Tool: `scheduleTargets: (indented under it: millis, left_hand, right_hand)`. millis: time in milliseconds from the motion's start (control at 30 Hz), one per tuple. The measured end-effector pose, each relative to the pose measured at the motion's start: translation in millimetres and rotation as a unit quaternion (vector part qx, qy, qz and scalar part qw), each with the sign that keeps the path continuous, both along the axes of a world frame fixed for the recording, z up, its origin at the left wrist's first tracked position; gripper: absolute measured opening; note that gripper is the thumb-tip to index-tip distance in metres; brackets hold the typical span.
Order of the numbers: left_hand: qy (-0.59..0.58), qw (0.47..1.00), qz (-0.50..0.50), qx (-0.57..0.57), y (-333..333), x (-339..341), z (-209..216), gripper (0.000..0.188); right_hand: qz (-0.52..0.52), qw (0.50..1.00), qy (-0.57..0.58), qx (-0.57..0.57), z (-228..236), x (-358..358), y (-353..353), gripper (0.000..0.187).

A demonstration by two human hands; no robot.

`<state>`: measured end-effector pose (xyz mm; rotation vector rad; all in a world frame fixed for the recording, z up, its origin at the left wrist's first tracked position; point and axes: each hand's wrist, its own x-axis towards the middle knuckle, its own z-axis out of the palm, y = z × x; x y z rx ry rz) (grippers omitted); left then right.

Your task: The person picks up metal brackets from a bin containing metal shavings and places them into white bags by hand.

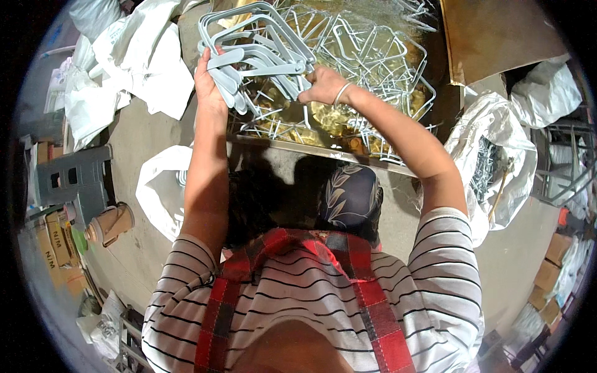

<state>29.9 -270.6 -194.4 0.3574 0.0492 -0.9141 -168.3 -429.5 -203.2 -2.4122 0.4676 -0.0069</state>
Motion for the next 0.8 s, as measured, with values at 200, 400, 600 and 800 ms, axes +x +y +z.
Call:
scheduleTargets:
  millis: [200,400,600,800]
  left_hand:
    - [-0.015,1.000,0.002,-0.016,7.3,5.2,-0.3,0.020]
    - [-0.126,0.982,-0.050,0.133,-5.5,-1.1,14.8,0.027]
    - [-0.322,0.910,-0.077,0.249,5.8,-20.0,24.4,0.028]
    - [-0.548,0.765,-0.204,0.269,-22.0,-71.5,14.2,0.050]
  right_hand:
    - [-0.040,0.972,0.111,0.202,26.1,-16.8,4.4,0.040]
    - [0.303,0.852,0.209,-0.374,30.9,-56.9,-2.7,0.013]
    - [0.117,0.882,0.378,-0.258,44.4,-65.2,-65.0,0.071]
    - [-0.268,0.735,-0.118,0.611,49.9,-0.9,-43.5,0.082]
